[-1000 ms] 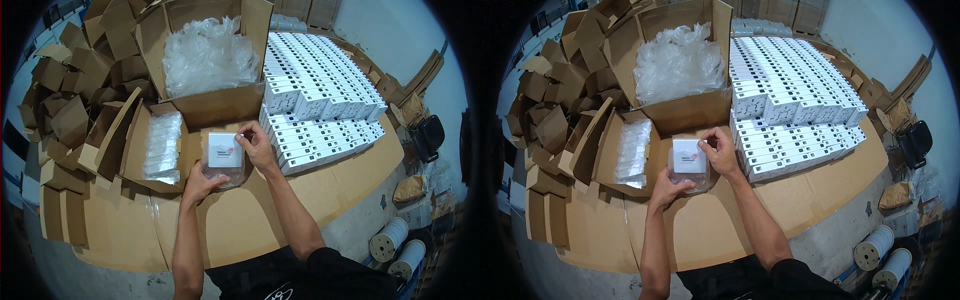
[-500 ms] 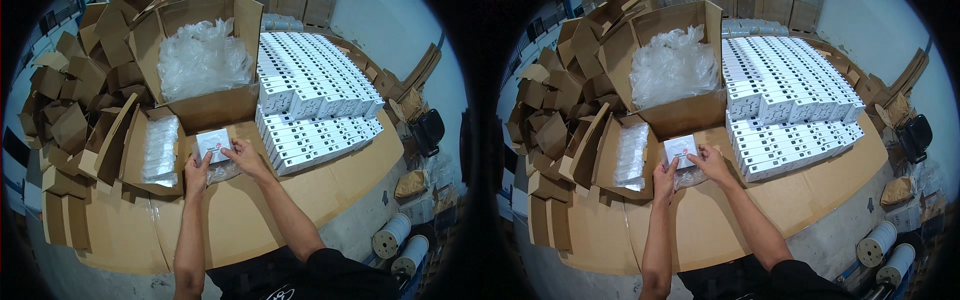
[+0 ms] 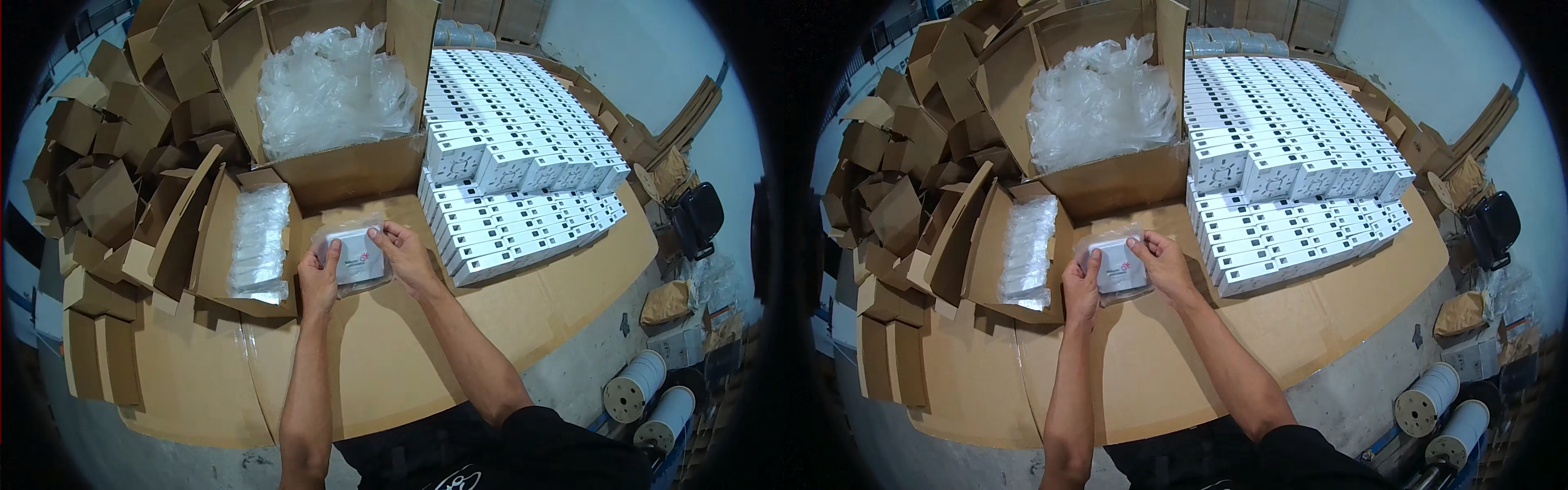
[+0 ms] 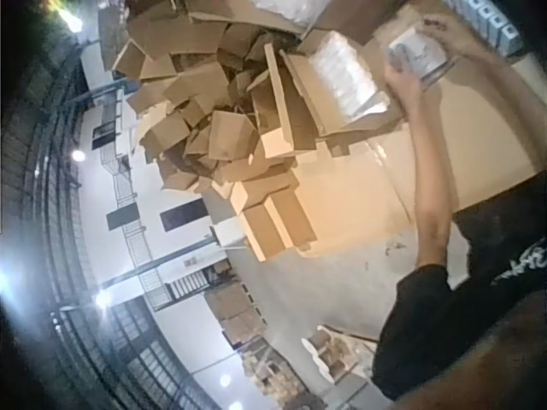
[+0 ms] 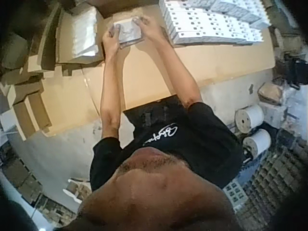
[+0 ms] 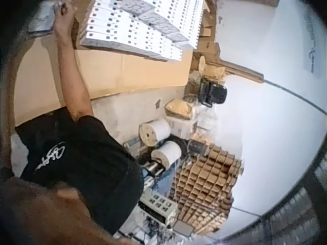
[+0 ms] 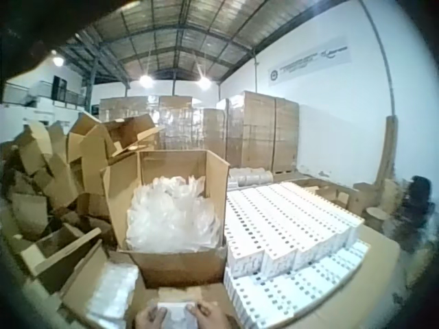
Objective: Packing small white product boxes into a larger cardboard shipping box with bubble wrap protection.
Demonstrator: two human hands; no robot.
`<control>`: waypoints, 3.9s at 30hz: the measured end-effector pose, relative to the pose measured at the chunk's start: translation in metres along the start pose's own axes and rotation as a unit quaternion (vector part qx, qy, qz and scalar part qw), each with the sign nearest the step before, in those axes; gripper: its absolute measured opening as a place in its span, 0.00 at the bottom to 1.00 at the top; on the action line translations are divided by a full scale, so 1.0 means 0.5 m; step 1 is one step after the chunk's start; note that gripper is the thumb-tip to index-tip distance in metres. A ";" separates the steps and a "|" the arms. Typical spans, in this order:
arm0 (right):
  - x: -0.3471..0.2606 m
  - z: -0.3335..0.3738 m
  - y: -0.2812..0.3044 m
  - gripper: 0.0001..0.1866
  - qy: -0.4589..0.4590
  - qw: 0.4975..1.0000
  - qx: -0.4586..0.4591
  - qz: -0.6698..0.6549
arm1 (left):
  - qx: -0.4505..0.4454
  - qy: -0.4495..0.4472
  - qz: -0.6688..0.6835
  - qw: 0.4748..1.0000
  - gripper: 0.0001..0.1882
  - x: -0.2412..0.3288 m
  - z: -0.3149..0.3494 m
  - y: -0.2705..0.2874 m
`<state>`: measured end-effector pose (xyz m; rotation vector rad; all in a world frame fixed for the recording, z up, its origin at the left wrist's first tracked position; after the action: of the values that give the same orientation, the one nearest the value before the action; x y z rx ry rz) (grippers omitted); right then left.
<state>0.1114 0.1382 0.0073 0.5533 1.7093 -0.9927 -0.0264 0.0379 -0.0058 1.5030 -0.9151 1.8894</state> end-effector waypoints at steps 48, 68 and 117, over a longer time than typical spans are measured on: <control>0.001 -0.002 0.011 0.08 0.164 0.985 -0.059 -0.001 | 0.041 -0.068 0.016 0.997 0.10 0.028 0.023 -0.005; -0.043 0.013 0.015 0.08 0.130 0.971 -0.130 0.150 | 0.096 -0.143 0.003 0.985 0.14 0.029 0.023 -0.022; -0.196 0.003 -0.067 0.13 0.347 0.844 -0.067 0.403 | 0.024 -0.151 -0.568 0.809 0.34 0.004 0.191 -0.022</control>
<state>0.1220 0.1285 0.1097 1.5133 1.8352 -0.0319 0.0387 -0.0308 0.0118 1.7900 0.0398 0.7919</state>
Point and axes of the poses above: each hand's wrist, its own z-axis away from the middle knuckle, its own y-axis out of the back of the hand, x = y × z, the point moved 1 cm from there along -z, towards the middle knuckle, and after that the axes turned 10 degrees about y, right-handed, at the moved point
